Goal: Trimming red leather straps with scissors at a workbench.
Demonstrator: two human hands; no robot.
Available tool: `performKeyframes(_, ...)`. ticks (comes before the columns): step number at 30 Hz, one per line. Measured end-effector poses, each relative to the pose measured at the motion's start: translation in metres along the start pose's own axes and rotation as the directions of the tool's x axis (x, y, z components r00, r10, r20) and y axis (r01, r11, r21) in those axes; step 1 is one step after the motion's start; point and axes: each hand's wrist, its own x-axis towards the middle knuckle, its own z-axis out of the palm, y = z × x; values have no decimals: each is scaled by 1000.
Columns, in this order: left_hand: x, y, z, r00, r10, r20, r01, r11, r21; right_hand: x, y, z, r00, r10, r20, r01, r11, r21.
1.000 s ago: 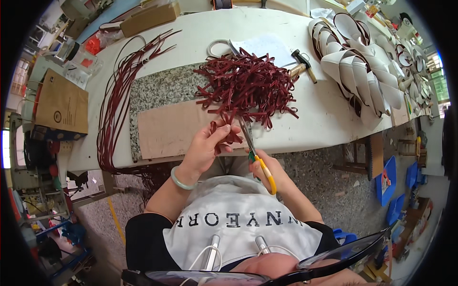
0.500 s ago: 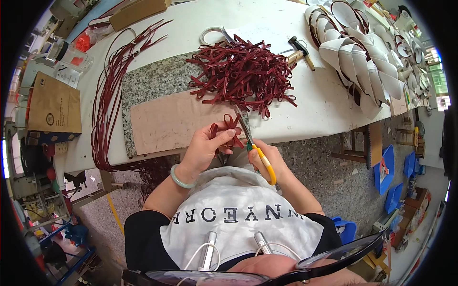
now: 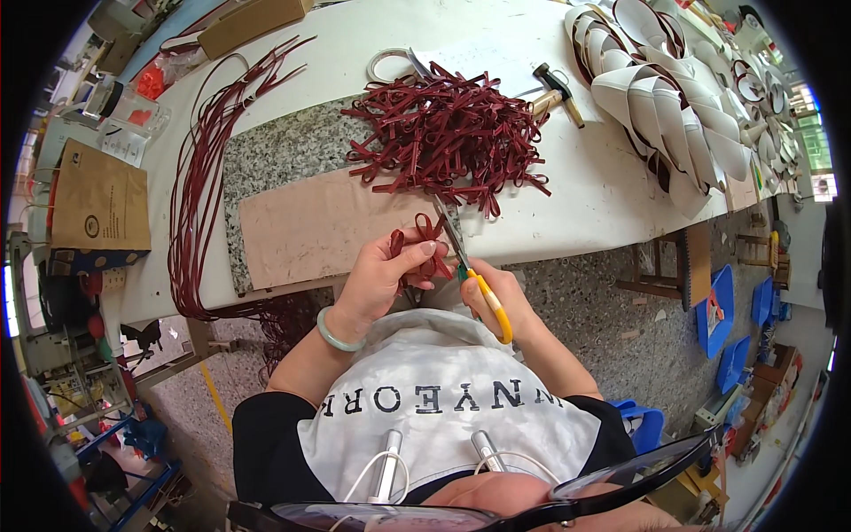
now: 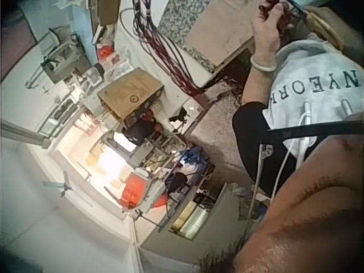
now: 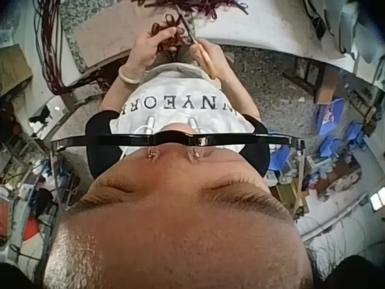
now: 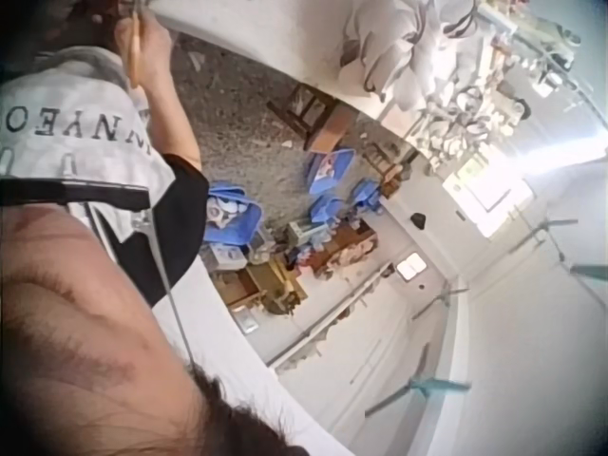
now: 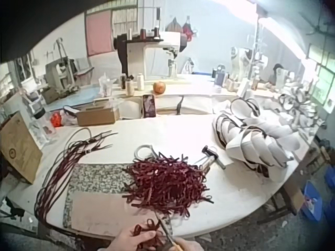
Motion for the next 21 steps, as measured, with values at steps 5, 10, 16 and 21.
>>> performKeyframes(5,1,-7,-3,999,18,-31,-18,1000,-21,-6,3,1,998,9,-55,-6,998,63)
performKeyframes(10,8,-1,1,990,60,-128,-92,961,-261,-11,10,-2,997,-18,-72,21,999,41)
performKeyframes(16,14,-1,0,974,141,-178,-200,904,-378,-13,14,3,996,-69,-61,53,971,-233)
performKeyframes(21,14,-6,1,971,163,-178,-223,887,-404,-7,-2,1,1000,-7,-23,2,980,-200)
